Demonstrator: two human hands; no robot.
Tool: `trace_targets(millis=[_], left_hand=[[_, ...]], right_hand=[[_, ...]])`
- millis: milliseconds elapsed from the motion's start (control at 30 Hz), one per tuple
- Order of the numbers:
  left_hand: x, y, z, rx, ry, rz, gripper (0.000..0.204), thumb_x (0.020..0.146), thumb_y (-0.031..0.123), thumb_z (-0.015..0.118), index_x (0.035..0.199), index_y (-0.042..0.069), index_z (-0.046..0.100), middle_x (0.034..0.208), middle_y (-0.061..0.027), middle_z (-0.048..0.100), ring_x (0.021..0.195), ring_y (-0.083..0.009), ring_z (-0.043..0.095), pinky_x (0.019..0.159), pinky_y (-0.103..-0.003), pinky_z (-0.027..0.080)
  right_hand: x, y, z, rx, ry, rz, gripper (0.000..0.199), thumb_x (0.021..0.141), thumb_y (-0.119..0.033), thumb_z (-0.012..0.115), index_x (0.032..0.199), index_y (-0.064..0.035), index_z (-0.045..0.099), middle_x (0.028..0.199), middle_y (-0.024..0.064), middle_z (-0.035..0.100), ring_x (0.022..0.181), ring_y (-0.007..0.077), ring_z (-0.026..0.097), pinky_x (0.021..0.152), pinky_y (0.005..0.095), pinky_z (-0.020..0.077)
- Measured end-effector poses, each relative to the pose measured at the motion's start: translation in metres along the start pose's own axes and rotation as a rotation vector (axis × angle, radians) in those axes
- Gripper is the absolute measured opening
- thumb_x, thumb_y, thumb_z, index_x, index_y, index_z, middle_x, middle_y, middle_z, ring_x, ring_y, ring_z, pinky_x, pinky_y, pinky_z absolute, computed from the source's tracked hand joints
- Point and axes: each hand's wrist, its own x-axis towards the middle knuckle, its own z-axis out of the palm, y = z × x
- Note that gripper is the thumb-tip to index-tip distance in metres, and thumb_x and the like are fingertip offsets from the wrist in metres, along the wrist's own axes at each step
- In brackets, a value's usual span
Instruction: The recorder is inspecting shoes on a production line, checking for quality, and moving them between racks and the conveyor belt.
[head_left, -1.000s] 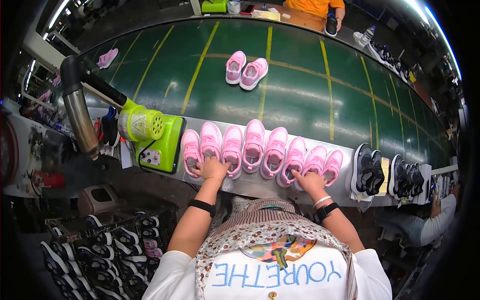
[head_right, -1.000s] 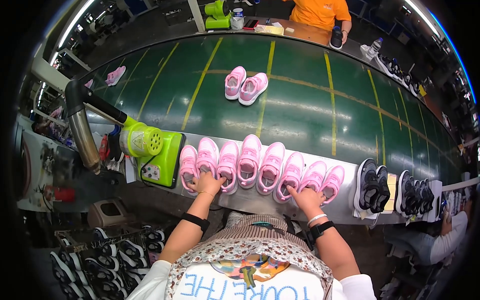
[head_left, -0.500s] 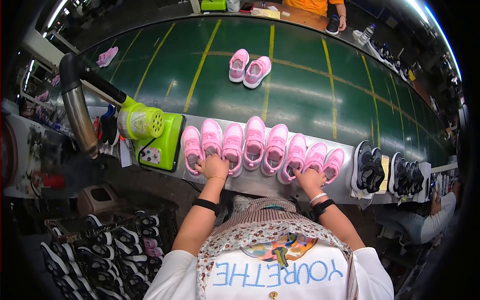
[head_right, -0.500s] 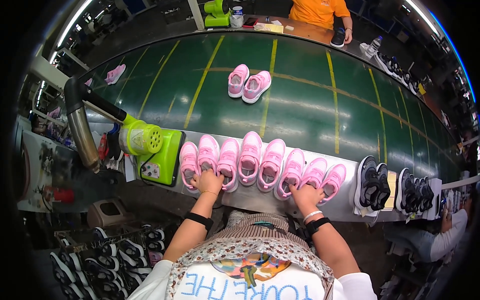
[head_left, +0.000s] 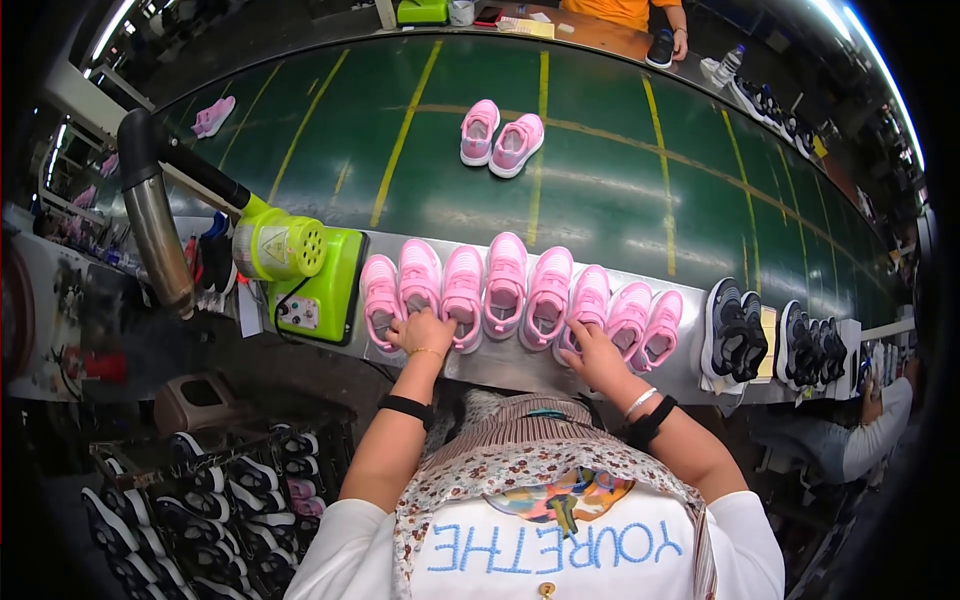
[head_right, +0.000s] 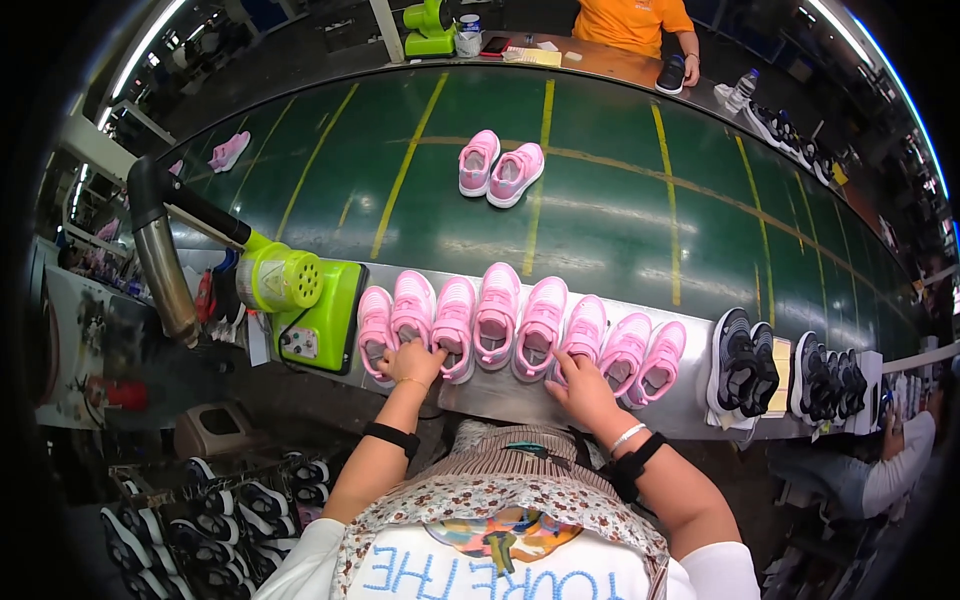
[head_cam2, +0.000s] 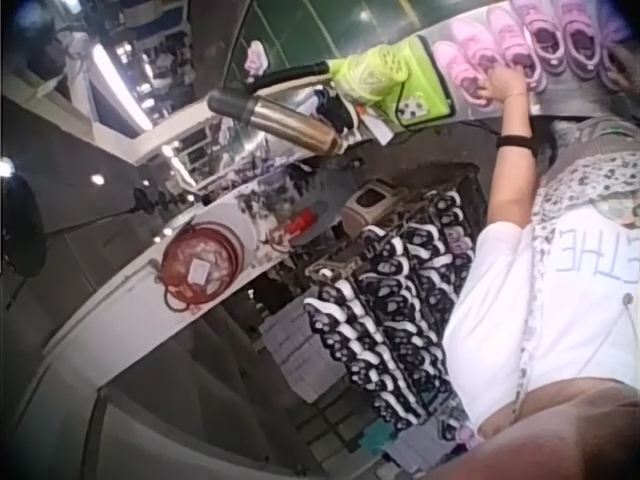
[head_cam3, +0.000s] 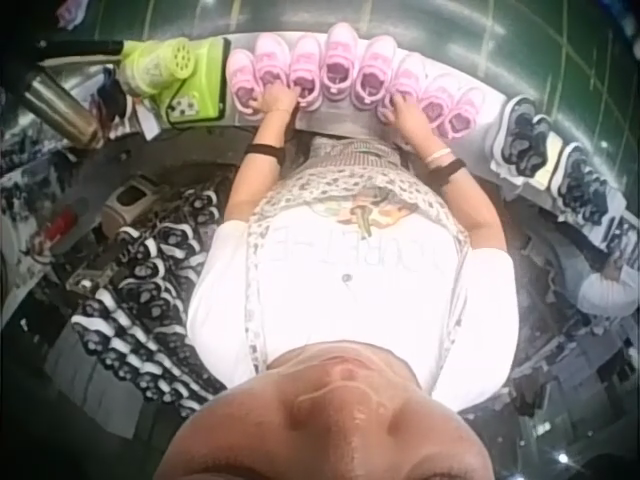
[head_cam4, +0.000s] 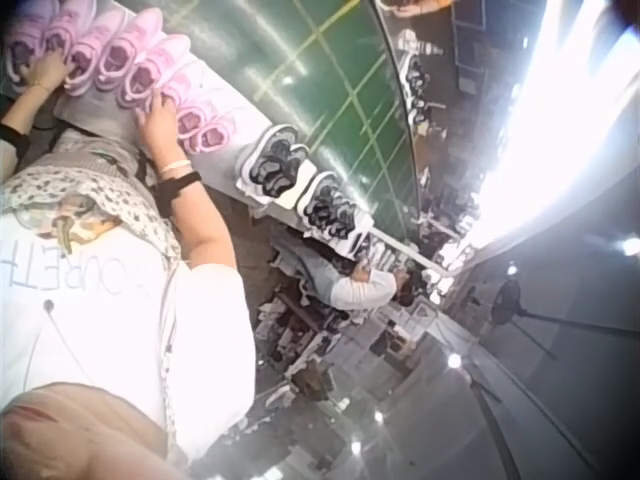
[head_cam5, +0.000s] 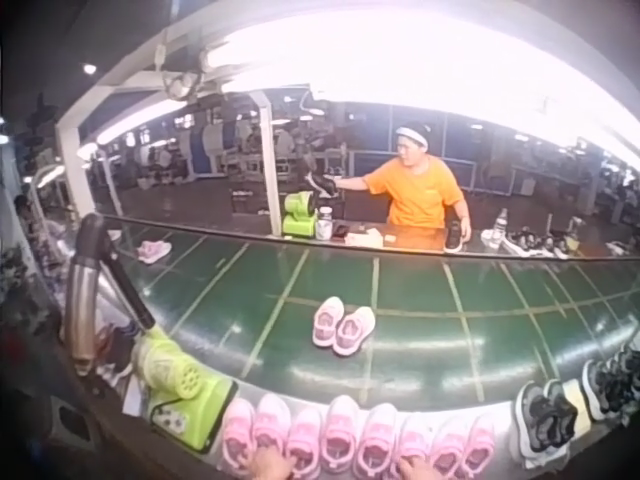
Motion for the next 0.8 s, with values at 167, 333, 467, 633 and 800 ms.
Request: trace_targets(millis=[167,333,467,633,800], left_hand=[[0.0,0.004,-0.002,-0.001,0.005,-0.005,0.044,0.065,0.044,0.059,0.091,0.01,0.066,0.097,-0.0105,0.063,0.104,-0.0372,0.044,0.088,-0.046,0.025],[-0.002,-0.003,0.01,-0.061,0.114,0.021,0.036,0.063,0.039,0.061,0.086,0.011,0.067,0.09,-0.0089,0.064,0.102,-0.0356,0.046,0.087,-0.047,0.026],[-0.025,-0.01,0.015,-0.097,0.136,-0.027,0.03,0.065,0.035,0.062,0.083,0.012,0.068,0.085,-0.0077,0.065,0.101,-0.0339,0.045,0.087,-0.047,0.026],[-0.064,-0.015,0.03,-0.172,0.157,-0.163,0.031,0.067,0.036,0.063,0.085,0.01,0.067,0.088,-0.0074,0.064,0.104,-0.0339,0.042,0.09,-0.047,0.023],[-0.075,-0.016,0.044,-0.257,0.267,-0.292,0.028,0.065,0.036,0.063,0.076,0.011,0.068,0.081,-0.0077,0.065,0.1,-0.0316,0.045,0.087,-0.043,0.025]], right_hand=[[0.03,-0.02,0.023,-0.274,-0.318,0.108,0.05,0.075,-0.035,0.062,0.118,-0.0121,0.05,0.097,0.0268,0.05,0.092,0.0362,0.052,0.076,0.0423,0.0449],[0.035,-0.001,0.047,-0.287,-0.168,0.026,0.028,0.072,-0.031,0.064,0.09,-0.0097,0.06,0.08,0.0202,0.056,0.083,0.0352,0.055,0.069,0.0423,0.0464],[0.029,0.006,0.042,-0.308,-0.125,-0.145,0.025,0.069,-0.027,0.065,0.087,-0.0103,0.059,0.076,0.0199,0.053,0.072,0.0357,0.055,0.061,0.0435,0.0453],[0.028,0.012,0.025,-0.381,-0.249,-0.241,0.026,0.071,-0.028,0.065,0.089,-0.0105,0.06,0.081,0.0197,0.052,0.072,0.0346,0.056,0.061,0.042,0.0462],[0.035,0.009,0.015,-0.449,-0.327,-0.305,0.03,0.072,-0.029,0.065,0.096,-0.0111,0.057,0.085,0.0194,0.051,0.074,0.0343,0.056,0.06,0.0417,0.0471]])
